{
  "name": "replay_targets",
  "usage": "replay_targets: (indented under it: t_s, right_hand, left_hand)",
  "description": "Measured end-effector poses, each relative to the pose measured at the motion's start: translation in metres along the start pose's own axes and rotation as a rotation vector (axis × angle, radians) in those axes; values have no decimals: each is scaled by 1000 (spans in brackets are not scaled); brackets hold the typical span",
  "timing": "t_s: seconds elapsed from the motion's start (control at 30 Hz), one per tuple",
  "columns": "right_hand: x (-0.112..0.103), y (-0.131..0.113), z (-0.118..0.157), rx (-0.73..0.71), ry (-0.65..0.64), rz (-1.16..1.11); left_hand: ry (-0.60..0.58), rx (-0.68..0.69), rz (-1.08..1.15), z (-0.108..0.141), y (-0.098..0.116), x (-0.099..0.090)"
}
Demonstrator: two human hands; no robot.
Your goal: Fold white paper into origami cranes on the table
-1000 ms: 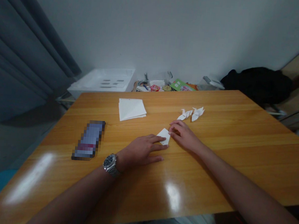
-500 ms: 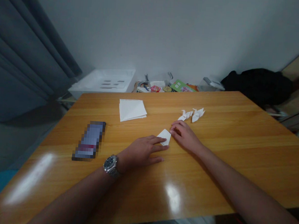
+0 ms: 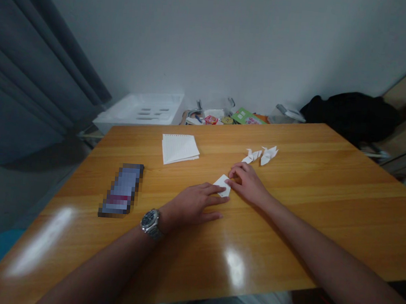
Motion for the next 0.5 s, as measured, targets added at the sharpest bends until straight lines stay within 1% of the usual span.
replay_targets:
  t_s: [0.13, 0.33, 0.5]
  right_hand:
    - [1, 1, 0, -3, 3, 4]
    - [0, -2, 0, 3, 2, 24]
    - [-1, -2, 0, -5, 5, 12]
  left_hand:
    - [16, 15, 0, 0, -2, 1]
    - [10, 5, -32, -1, -4, 4]
    - [16, -8, -43, -1, -3, 4]
Point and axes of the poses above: each hand's wrist, its own z-axis away from the middle knuckle, its own x-axis out of the palm, y = z × x, the point moved 5 cm from there along -z, towards the middle knuckle, and after that the axes turned 5 degrees about -z, right-handed, at the moved point
